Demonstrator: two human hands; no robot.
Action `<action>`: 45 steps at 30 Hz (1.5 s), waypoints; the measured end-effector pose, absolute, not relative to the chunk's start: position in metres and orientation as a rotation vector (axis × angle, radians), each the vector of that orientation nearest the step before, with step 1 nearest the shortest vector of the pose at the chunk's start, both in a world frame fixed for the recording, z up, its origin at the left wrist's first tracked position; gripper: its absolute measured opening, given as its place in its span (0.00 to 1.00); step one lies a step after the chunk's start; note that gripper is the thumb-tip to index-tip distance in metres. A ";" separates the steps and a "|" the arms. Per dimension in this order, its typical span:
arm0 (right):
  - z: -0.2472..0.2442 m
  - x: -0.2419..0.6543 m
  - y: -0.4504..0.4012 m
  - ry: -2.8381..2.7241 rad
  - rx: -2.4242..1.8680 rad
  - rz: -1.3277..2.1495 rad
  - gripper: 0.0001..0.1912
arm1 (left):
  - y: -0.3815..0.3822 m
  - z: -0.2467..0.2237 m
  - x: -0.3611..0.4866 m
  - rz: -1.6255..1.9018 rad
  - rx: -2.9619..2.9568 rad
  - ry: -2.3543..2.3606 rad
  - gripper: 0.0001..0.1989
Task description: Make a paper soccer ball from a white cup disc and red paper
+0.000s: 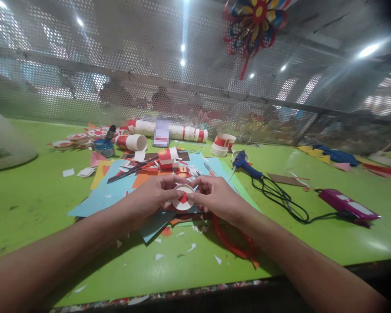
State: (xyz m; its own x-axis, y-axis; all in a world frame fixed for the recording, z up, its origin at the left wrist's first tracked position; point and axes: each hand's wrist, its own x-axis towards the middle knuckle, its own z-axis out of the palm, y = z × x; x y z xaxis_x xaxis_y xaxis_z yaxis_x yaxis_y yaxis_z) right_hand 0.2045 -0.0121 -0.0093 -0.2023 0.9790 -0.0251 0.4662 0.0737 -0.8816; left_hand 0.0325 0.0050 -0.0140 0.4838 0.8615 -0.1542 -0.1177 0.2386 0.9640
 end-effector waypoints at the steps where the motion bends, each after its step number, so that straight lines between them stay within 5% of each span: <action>1: -0.009 0.204 -0.012 -1.729 -1.444 1.077 0.04 | 0.005 -0.014 0.032 0.783 1.126 0.806 0.14; 17: -0.009 0.210 -0.007 -1.565 -1.402 1.077 0.04 | 0.011 -0.015 0.026 0.734 1.570 0.736 0.36; 27: -0.002 0.211 -0.010 -1.562 -1.344 1.107 0.03 | 0.017 -0.027 0.026 0.841 1.897 0.879 0.28; 45: 0.017 0.266 0.026 -1.299 -1.388 0.595 0.08 | 0.015 -0.020 0.023 0.746 2.106 1.039 0.27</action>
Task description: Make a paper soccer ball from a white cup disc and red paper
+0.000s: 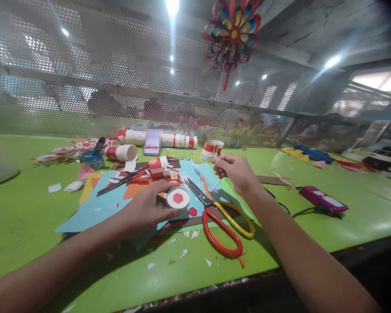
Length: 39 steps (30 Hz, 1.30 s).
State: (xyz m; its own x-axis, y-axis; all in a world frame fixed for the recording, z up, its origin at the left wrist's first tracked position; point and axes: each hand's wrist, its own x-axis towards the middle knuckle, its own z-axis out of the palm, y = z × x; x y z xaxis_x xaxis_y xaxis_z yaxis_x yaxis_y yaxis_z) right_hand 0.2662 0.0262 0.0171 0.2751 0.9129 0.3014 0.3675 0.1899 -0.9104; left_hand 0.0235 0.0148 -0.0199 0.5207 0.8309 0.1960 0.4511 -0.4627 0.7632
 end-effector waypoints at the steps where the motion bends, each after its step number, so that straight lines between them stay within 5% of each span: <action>1: 0.018 0.268 0.028 -1.298 -1.412 0.575 0.08 | 0.014 -0.019 0.024 0.745 2.102 1.032 0.27; 11: 0.042 0.332 0.068 -1.451 -2.014 0.034 0.07 | 0.017 -0.019 0.021 0.692 2.138 1.063 0.27; 19: 0.007 0.362 0.076 -1.669 -2.488 -0.090 0.14 | 0.022 -0.022 0.018 0.659 2.186 1.115 0.25; 39: -0.018 0.367 0.093 -1.675 -2.574 -0.110 0.14 | 0.023 -0.024 0.019 0.734 2.211 1.126 0.22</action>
